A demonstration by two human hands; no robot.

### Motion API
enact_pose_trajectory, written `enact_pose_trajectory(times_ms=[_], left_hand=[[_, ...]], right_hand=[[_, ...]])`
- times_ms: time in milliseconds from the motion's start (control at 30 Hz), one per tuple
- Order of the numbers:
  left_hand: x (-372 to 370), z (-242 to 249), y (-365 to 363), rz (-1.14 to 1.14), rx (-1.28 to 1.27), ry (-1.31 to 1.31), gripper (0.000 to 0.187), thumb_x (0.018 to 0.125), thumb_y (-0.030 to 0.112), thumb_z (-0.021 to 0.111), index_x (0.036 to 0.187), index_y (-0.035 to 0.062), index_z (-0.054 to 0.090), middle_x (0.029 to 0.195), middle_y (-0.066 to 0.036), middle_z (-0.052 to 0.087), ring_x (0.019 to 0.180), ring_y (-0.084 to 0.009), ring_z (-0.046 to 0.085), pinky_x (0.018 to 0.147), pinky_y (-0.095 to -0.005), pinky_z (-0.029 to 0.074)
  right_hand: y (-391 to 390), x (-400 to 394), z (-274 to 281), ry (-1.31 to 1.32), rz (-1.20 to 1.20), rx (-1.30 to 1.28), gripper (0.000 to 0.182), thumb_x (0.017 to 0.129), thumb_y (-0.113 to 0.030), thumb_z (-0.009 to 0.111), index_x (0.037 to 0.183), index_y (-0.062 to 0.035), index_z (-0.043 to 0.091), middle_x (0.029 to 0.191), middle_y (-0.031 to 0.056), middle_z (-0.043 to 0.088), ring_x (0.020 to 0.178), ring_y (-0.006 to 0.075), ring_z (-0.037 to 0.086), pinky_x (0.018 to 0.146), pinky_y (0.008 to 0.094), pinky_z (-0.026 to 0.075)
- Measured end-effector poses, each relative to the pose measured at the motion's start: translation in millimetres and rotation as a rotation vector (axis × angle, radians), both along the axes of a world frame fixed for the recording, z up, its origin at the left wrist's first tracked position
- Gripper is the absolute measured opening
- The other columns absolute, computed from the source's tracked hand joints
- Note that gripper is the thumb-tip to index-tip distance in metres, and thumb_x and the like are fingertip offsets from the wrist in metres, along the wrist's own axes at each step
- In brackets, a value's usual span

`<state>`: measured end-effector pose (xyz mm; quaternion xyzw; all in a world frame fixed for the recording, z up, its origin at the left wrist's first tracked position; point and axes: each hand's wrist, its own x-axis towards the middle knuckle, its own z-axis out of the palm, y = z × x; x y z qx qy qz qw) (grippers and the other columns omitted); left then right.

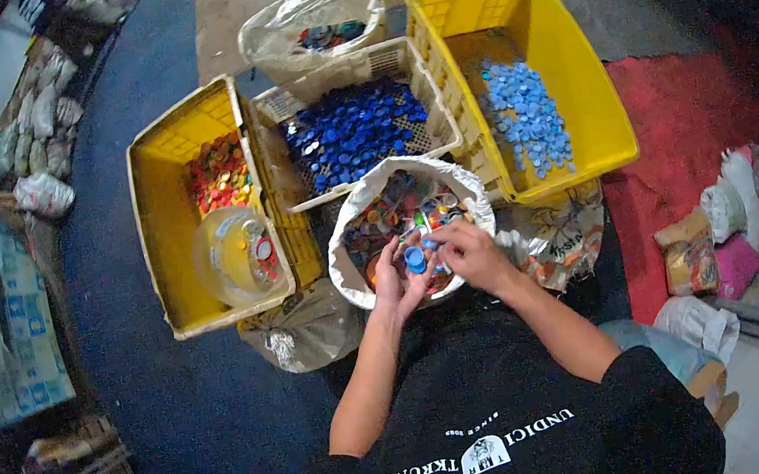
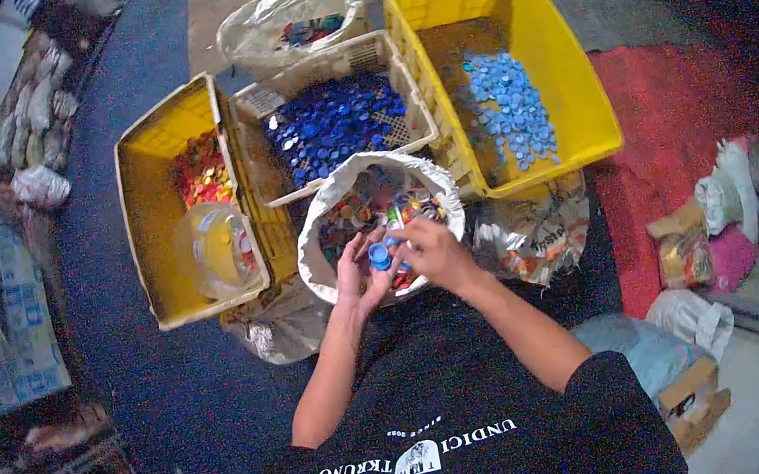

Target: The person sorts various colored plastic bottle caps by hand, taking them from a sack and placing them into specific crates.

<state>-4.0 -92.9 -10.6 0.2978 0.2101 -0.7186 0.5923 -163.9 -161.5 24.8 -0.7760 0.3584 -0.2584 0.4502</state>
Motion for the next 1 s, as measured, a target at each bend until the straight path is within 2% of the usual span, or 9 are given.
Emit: enact_pose_trajectory(times_ms=[100, 333, 467, 533, 567, 733, 867, 967, 1000], left_hand=[[-19.9, -7.0, -9.8, -0.140, -0.088, -0.024, 0.039, 0.096, 0.037, 0.045, 0.117, 0.0053, 0.056, 0.111, -0.012, 0.062, 0.094, -0.0249, 0.063, 0.078, -0.0375, 0.054], [-65.7, 21.1, -58.5, -0.428, -0.025, -0.144, 0.036, 0.097, 0.031, 0.044, 0.117, 0.0026, 0.054, 0.108, -0.011, 0.062, 0.100, -0.0252, 0.060, 0.085, -0.0407, 0.053], [-107.2, 55.9, -143.5, -0.316, -0.264, 0.081, 0.059, 0.090, 0.052, 0.048, 0.128, 0.0077, 0.048, 0.113, -0.013, 0.059, 0.099, -0.0283, 0.056, 0.090, -0.0419, 0.045], [-121.6, 60.7, -167.1, -0.340, -0.200, -0.236, 0.061, 0.090, 0.061, 0.041, 0.132, 0.0156, 0.044, 0.112, -0.009, 0.055, 0.093, -0.0232, 0.051, 0.083, -0.0353, 0.039], [-124.5, 64.2, -167.2, -0.366, -0.193, -0.310, 0.059, 0.092, 0.060, 0.037, 0.137, 0.0219, 0.039, 0.115, -0.006, 0.051, 0.091, -0.0204, 0.047, 0.077, -0.0311, 0.036], [-91.7, 30.2, -103.3, -0.326, -0.301, -0.656, 0.059, 0.095, 0.044, 0.046, 0.143, 0.0117, 0.032, 0.122, -0.009, 0.054, 0.108, -0.0214, 0.053, 0.093, -0.0378, 0.041], [-26.0, 11.0, -26.9, -0.360, -0.144, -0.856, 0.033, 0.094, 0.023, 0.052, 0.120, 0.0020, 0.052, 0.111, -0.009, 0.057, 0.093, -0.0186, 0.058, 0.083, -0.0301, 0.047], [-2.0, 35.7, 18.5, -0.730, -0.187, -1.169, 0.029, 0.095, 0.022, 0.054, 0.117, 0.0042, 0.056, 0.104, -0.005, 0.061, 0.093, -0.0122, 0.056, 0.078, -0.0245, 0.046], [12.1, 8.1, 40.6, -0.888, -0.326, -1.352, 0.039, 0.091, 0.034, 0.059, 0.121, 0.0092, 0.055, 0.115, -0.007, 0.059, 0.107, -0.0173, 0.054, 0.090, -0.0376, 0.043]], right_hand=[[14.8, -14.7, 8.3, -0.002, 0.019, -0.067, 0.033, 0.082, -0.005, 0.063, 0.115, -0.0048, 0.063, 0.104, 0.0140, 0.059, 0.090, 0.0284, 0.062, 0.079, 0.0346, 0.052], [28.6, -66.5, 16.8, -0.257, -0.489, 0.267, 0.025, 0.084, -0.006, 0.063, 0.109, -0.0040, 0.064, 0.103, 0.0107, 0.058, 0.095, 0.0195, 0.060, 0.074, 0.0285, 0.053], [29.5, -105.7, -10.0, -0.254, -0.818, 0.253, 0.021, 0.085, -0.009, 0.063, 0.105, -0.0029, 0.063, 0.102, 0.0104, 0.059, 0.094, 0.0201, 0.059, 0.077, 0.0295, 0.051], [31.9, -119.0, -13.6, -0.230, -0.892, 0.263, 0.021, 0.086, -0.011, 0.064, 0.106, -0.0033, 0.062, 0.101, 0.0095, 0.060, 0.090, 0.0190, 0.059, 0.075, 0.0290, 0.050], [33.1, -124.3, -14.2, -0.233, -0.907, 0.286, 0.021, 0.086, -0.011, 0.064, 0.106, -0.0035, 0.062, 0.101, 0.0086, 0.060, 0.087, 0.0177, 0.059, 0.074, 0.0285, 0.050], [36.2, -126.0, -6.6, -0.234, -0.890, 0.363, 0.023, 0.087, -0.012, 0.064, 0.108, -0.0041, 0.061, 0.099, 0.0066, 0.060, 0.078, 0.0125, 0.059, 0.070, 0.0266, 0.047], [30.4, -100.5, -16.4, -0.127, -0.755, 0.329, 0.022, 0.086, -0.011, 0.064, 0.106, -0.0035, 0.061, 0.100, 0.0075, 0.060, 0.078, 0.0138, 0.059, 0.069, 0.0274, 0.049], [18.2, -66.8, -15.3, -0.140, -0.527, 0.255, 0.022, 0.084, -0.009, 0.065, 0.105, -0.0020, 0.062, 0.098, 0.0113, 0.059, 0.081, 0.0191, 0.063, 0.072, 0.0292, 0.053], [12.8, -54.6, -8.4, -0.132, -0.436, 0.273, 0.024, 0.084, -0.009, 0.064, 0.106, -0.0018, 0.062, 0.097, 0.0125, 0.059, 0.083, 0.0205, 0.064, 0.072, 0.0293, 0.053]])
